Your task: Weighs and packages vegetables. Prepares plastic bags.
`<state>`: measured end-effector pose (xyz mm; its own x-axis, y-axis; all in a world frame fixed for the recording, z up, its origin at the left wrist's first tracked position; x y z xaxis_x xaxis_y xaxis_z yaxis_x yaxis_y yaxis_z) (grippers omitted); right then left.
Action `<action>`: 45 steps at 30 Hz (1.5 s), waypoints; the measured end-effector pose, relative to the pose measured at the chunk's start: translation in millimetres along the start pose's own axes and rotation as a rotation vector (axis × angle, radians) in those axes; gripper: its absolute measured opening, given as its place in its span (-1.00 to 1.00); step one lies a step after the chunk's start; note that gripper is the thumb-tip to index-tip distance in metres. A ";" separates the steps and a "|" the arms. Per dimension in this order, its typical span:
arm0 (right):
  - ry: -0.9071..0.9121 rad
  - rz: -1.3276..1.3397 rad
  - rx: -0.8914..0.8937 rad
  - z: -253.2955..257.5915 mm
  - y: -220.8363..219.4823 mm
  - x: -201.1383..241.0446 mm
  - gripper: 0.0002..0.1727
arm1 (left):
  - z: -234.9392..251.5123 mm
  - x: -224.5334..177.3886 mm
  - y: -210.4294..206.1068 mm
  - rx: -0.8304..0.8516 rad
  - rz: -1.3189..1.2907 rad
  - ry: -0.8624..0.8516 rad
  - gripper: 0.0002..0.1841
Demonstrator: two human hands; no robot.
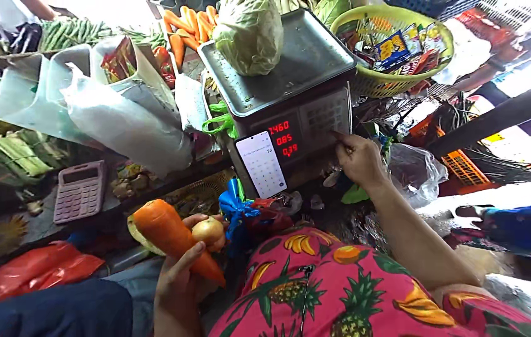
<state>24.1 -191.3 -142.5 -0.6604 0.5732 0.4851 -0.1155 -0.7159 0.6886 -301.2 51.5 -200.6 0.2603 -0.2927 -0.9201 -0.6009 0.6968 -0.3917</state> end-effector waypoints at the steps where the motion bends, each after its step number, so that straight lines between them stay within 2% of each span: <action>1: 0.003 -0.006 0.001 -1.6 -3.2 -0.1 -0.60 | 0.4 0.5 -1.4 0.004 0.000 0.002 -0.43; 5: -0.026 -0.107 0.112 -3.4 -12.9 -1.8 -0.53 | -0.4 2.0 -5.6 0.013 -0.010 0.013 -0.45; 7: -0.053 -0.102 0.158 2.1 -9.4 -3.5 -0.57 | -1.2 3.0 -6.4 -0.010 -0.001 0.021 -0.46; 9: -0.057 -0.043 0.114 9.6 -2.7 -3.9 -0.63 | -2.0 3.9 -6.6 -0.026 -0.005 0.035 -0.45; 11: -0.060 -0.030 0.060 18.8 1.4 -2.7 -0.57 | -1.7 5.3 -6.6 -0.023 -0.018 0.046 -0.45; 15: -0.150 -0.114 0.132 33.0 0.5 -2.6 -0.53 | -2.4 4.6 -6.3 -0.028 -0.006 0.045 -0.44; 17: -0.107 -0.109 0.132 31.1 3.2 3.4 -0.53 | -4.5 3.0 -5.8 -0.055 0.014 0.045 -0.43; 20: 0.037 0.058 0.138 5.1 1.6 32.1 -0.60 | -5.9 2.9 -5.7 -0.027 -0.019 0.062 -0.43; 24: 0.251 0.321 0.228 -52.9 -33.5 65.6 -0.64 | -10.5 1.6 -7.9 -0.091 -0.018 0.083 -0.43; 27: 0.331 0.350 0.269 -78.3 -53.4 80.2 -0.61 | -12.6 1.5 -6.9 -0.109 -0.002 0.096 -0.43; 34: 0.409 0.205 0.256 -82.1 -64.4 101.7 -0.58 | -14.9 5.3 -2.2 -0.098 -0.001 0.081 -0.44; 39: 0.401 0.207 0.225 -65.1 -59.8 115.4 -0.60 | -14.4 11.9 1.4 -0.083 0.005 0.104 -0.44; 45: 0.409 0.205 0.183 -65.0 -50.0 104.6 -0.61 | -10.9 15.8 3.5 -0.055 -0.029 0.111 -0.42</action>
<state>-87.4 -121.5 -161.3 -0.8971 0.1982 0.3948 0.1555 -0.6948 0.7021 -307.5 42.1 -216.5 0.1946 -0.3848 -0.9023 -0.6359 0.6509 -0.4147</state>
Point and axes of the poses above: each hand's wrist, its own z-axis towards the middle knuckle, its own y-axis out of the back of the hand, x = y × z, the point moved 6 cm from there along z, towards the middle knuckle, and after that the axes turned 14 degrees about -x, right-handed, at the moved point
